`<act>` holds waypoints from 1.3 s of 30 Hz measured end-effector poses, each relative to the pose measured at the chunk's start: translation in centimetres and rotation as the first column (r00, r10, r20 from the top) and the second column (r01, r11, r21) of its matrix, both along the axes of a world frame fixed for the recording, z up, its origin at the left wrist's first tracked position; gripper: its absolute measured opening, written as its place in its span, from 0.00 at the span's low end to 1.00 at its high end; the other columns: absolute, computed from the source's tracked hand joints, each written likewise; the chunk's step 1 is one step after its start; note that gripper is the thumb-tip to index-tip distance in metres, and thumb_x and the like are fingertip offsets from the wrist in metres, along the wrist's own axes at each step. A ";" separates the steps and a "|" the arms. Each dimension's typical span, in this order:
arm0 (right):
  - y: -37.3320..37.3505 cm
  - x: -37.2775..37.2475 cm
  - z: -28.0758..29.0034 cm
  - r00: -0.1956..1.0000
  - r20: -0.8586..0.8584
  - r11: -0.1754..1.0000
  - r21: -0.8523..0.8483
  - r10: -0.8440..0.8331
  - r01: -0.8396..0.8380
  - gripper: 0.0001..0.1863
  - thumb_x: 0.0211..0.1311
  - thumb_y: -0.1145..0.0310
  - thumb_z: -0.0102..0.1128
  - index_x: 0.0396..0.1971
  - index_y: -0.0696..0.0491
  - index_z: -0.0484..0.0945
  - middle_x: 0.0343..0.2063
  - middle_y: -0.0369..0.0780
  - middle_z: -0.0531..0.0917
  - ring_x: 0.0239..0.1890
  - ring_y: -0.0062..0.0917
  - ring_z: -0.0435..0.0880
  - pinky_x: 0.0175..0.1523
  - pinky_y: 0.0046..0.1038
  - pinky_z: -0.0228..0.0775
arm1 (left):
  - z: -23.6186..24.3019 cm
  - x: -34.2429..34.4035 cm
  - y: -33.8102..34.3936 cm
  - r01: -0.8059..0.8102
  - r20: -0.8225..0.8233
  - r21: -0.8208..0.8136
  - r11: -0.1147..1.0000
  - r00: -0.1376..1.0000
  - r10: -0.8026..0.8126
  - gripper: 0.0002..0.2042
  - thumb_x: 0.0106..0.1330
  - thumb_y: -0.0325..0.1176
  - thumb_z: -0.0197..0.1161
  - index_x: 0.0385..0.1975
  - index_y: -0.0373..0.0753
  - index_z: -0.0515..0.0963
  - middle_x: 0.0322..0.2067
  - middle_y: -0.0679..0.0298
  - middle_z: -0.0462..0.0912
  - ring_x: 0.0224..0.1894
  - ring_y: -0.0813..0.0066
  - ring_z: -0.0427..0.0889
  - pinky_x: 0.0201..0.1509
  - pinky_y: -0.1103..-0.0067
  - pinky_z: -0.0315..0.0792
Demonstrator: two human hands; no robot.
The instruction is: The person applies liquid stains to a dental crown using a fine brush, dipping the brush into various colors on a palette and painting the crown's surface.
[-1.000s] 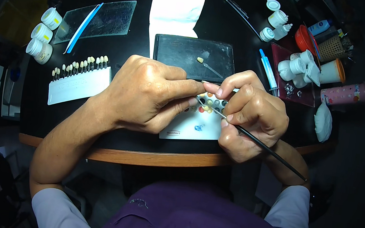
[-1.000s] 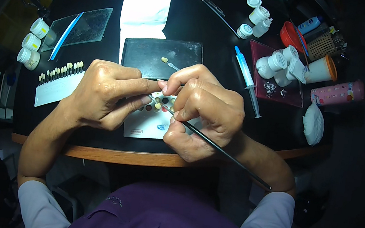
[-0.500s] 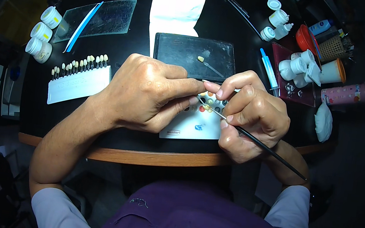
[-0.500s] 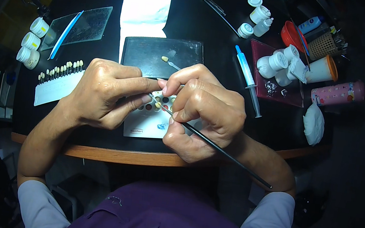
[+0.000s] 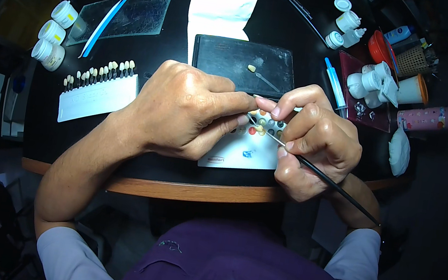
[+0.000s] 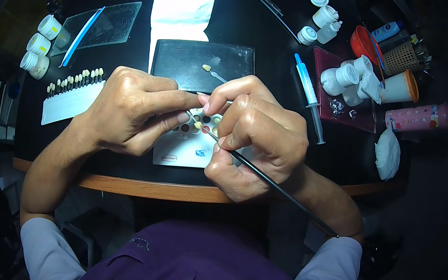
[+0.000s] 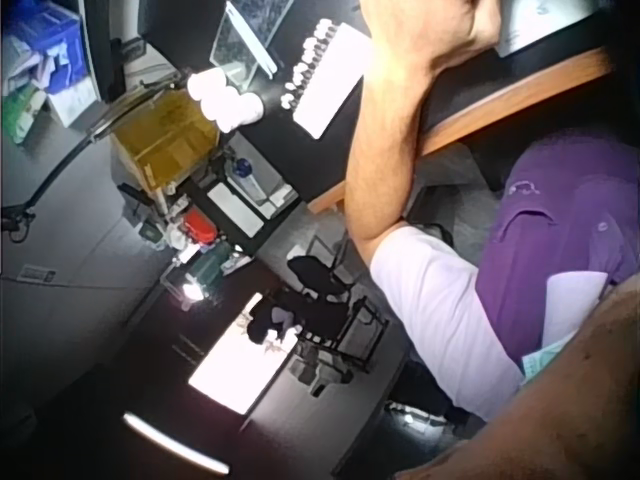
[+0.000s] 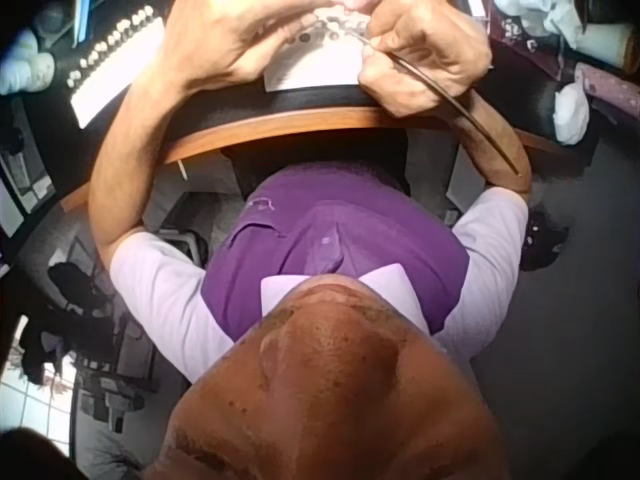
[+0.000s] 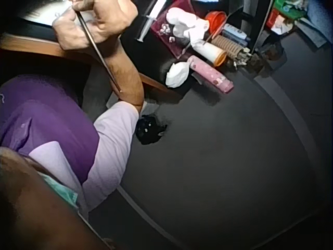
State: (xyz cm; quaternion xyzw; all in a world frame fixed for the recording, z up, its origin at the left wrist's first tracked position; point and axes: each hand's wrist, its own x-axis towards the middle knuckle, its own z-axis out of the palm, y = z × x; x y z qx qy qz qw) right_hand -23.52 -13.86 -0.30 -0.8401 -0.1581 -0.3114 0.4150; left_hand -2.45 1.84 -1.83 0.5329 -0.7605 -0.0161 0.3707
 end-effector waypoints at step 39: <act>0.5 0.5 -0.3 0.997 0.054 0.993 0.106 -0.052 0.046 0.10 0.39 0.85 0.63 0.22 0.56 0.75 0.23 0.38 0.79 0.41 0.36 0.86 0.53 0.40 0.88 | -0.1 -0.1 0.1 -0.027 0.032 -0.007 1.000 0.999 0.027 0.16 0.63 0.29 0.73 0.51 0.42 0.91 0.20 0.65 0.81 0.17 0.68 0.80 0.22 0.72 0.71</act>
